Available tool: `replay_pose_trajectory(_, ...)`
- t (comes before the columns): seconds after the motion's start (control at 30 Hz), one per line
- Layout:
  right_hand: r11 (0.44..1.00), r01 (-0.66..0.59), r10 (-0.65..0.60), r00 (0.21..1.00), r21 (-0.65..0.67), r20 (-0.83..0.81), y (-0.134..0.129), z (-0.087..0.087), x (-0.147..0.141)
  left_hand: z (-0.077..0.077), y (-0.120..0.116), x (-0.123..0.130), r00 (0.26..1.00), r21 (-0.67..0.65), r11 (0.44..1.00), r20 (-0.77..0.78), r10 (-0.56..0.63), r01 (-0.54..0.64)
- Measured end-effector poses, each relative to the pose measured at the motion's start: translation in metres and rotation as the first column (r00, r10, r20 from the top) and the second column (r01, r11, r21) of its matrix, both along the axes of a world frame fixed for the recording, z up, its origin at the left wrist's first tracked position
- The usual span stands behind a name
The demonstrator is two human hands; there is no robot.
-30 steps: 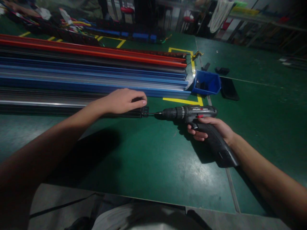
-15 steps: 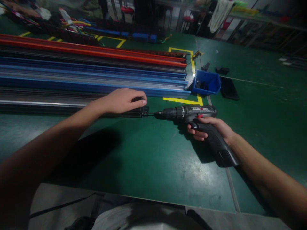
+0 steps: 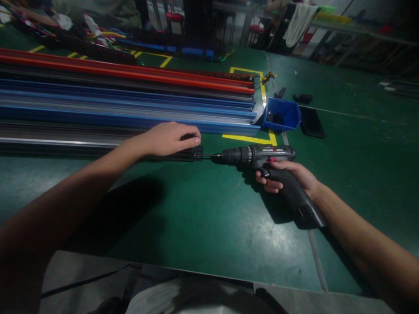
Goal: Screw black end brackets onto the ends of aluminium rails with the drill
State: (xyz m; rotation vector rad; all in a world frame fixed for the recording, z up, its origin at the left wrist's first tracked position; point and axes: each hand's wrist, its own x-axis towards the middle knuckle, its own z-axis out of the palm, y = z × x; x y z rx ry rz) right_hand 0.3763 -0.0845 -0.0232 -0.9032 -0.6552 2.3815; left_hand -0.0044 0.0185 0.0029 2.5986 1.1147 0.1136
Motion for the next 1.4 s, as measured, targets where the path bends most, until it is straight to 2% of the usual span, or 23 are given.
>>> replay_pose_trajectory(0.5,1.000,-0.028,0.029,0.995,0.009,-0.093,0.0022,-0.0070,0.0031,-0.0010,0.0002,0.0001,1.000,0.012,1.000,-0.014,-0.002,0.002)
replay_pose_trajectory(0.83,1.000,-0.026,0.026,0.996,-0.006,-0.090,0.0010,-0.0052,0.0033,0.0016,-0.0021,0.0014,1.000,0.010,1.000,-0.013,-0.002,0.002)
replay_pose_trajectory(1.2,1.000,0.005,-0.005,1.000,0.004,-0.014,0.0003,-0.0017,0.0017,0.0029,-0.0025,0.0014,1.000,-0.003,1.000,-0.020,0.005,-0.005)
replay_pose_trajectory(1.4,1.000,-0.013,0.012,0.997,-0.020,-0.073,0.0007,-0.0027,0.0025,0.0035,-0.0033,0.0022,1.000,-0.004,1.000,-0.020,0.008,-0.008)
